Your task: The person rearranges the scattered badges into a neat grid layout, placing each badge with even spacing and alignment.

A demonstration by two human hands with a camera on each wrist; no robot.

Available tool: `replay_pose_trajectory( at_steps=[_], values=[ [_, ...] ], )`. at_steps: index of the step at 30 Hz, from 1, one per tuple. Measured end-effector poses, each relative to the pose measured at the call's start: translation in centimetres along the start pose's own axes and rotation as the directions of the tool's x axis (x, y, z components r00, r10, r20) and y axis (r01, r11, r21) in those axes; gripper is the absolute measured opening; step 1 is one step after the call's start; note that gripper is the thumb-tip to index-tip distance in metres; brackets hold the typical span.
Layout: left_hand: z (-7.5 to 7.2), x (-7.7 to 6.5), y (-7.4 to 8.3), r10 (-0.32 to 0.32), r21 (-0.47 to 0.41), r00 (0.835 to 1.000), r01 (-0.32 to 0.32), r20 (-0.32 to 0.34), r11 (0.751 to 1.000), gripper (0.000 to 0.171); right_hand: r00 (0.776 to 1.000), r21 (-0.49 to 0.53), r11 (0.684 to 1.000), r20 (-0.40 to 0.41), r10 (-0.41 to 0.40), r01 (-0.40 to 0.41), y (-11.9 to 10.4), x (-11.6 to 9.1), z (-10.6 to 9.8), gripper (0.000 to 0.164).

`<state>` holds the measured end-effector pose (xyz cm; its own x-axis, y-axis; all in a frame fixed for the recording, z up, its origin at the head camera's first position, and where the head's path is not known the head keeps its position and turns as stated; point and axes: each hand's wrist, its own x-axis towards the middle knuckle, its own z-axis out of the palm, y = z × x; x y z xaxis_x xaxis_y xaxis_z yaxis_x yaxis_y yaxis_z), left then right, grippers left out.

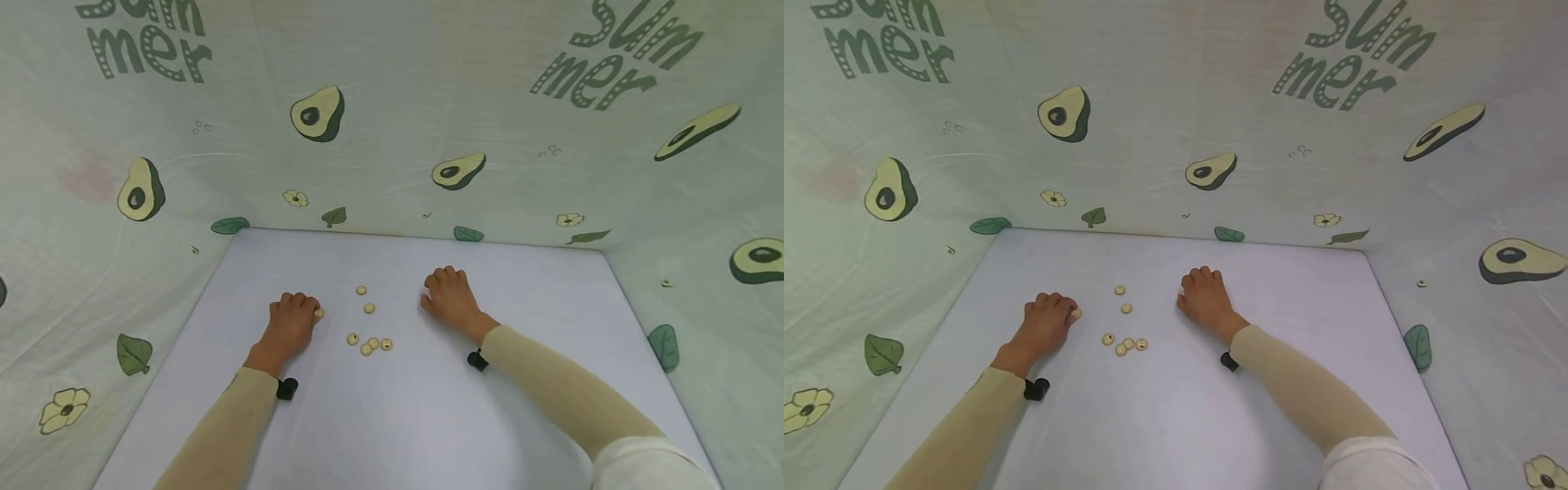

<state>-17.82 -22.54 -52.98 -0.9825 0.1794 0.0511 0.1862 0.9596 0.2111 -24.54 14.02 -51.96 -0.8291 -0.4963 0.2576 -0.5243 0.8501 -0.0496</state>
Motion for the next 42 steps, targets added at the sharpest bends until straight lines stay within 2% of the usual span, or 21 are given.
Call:
replay_pose_trajectory(
  at_steps=[7,13,19,23,31,34,36,38,42],
  values=[
    [0.1,0.0,-0.1,-0.012,-0.003,1.000,0.012,0.008,1.000,0.019,0.994,0.001,0.995,-0.035,-0.099,0.099,-3.0,-1.0,0.0,0.025],
    [0.1,-0.1,-0.1,-0.025,-0.001,0.999,0.025,0.019,1.000,0.020,0.984,0.017,0.984,-0.013,-0.179,0.179,-5.1,-2.0,-0.3,0.027],
    [-0.1,-0.2,0.1,-0.029,-0.002,0.999,0.029,0.018,1.000,0.020,0.953,0.010,0.955,0.056,-0.298,0.298,-6.8,-3.0,-0.1,0.031],
    [-0.2,-0.2,0.2,-0.029,-0.006,0.999,0.029,0.018,1.000,0.019,0.935,-0.005,0.938,0.073,-0.347,0.348,-7.5,-3.2,0.3,0.030],
    [-0.4,-0.3,0.3,-0.021,-0.009,1.000,0.021,0.012,1.000,0.019,0.914,-0.064,0.915,0.109,-0.390,0.398,-8.2,-3.0,0.9,0.028],
    [-0.2,-0.2,0.3,-0.016,-0.003,1.000,0.016,0.011,1.000,0.018,0.912,-0.032,0.918,0.131,-0.388,0.396,-8.3,-3.2,0.5,0.019],
    [-0.2,-0.2,0.3,-0.014,0.000,1.000,0.014,0.014,1.000,0.019,0.915,0.014,0.925,0.144,-0.378,0.380,-8.2,-3.5,0.1,0.013],
    [-0.2,-0.1,0.3,-0.012,0.005,1.000,0.012,0.015,1.000,0.019,0.921,0.052,0.934,0.150,-0.358,0.355,-8.2,-3.7,-0.2,0.014],
    [-0.4,-0.2,0.4,-0.017,0.002,1.000,0.017,0.017,1.000,0.020,0.938,0.049,0.946,0.121,-0.325,0.321,-8.0,-3.8,-0.2,0.019]
  ],
)
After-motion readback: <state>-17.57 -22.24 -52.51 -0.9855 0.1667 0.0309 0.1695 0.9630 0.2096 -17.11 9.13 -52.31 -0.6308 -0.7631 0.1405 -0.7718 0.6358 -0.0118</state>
